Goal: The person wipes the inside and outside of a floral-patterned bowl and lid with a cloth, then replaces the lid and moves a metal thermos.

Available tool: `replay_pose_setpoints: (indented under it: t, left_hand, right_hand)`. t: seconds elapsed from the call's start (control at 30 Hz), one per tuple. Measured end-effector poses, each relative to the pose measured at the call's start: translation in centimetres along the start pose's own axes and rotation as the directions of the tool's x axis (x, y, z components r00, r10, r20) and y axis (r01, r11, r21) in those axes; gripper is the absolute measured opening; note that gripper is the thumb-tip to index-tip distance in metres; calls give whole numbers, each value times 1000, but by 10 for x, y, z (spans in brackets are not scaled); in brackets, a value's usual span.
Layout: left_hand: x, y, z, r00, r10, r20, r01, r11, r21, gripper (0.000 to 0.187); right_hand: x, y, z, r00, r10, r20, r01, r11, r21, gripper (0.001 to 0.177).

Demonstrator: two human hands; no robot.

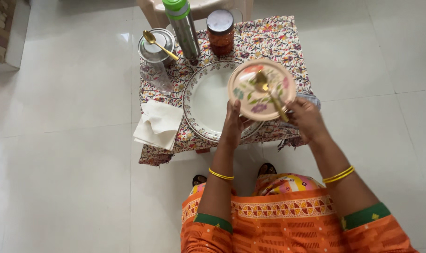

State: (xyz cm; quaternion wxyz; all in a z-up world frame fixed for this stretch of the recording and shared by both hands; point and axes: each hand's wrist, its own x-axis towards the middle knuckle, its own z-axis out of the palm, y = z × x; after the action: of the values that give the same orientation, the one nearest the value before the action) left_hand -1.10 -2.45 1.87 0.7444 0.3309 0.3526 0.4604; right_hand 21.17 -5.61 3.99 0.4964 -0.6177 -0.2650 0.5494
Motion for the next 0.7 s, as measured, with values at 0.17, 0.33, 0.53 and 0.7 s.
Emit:
replay_pose_setpoints:
  t: [0.17, 0.33, 0.53, 0.7]
  left_hand:
    - [-4, -7, -21, 994, 25, -106, -21, 999, 37, 67]
    - [8, -18, -48, 972, 36, -231, -47, 998, -43, 60]
    - [23, -33, -62, 958, 59, -279, -62, 998, -2, 55]
    - [30, -31, -63, 941, 72, -330, -131, 978, -160, 46]
  right_hand:
    - [-23, 10, 27, 994, 47, 101, -51, 998, 38, 20]
    - [-37, 3, 62, 991, 94, 97, -94, 996, -2, 39]
    - [-33, -3, 72, 980, 112, 165, -73, 972, -223, 43]
    - [-13, 9, 52, 990, -69, 126, 67, 998, 17, 46]
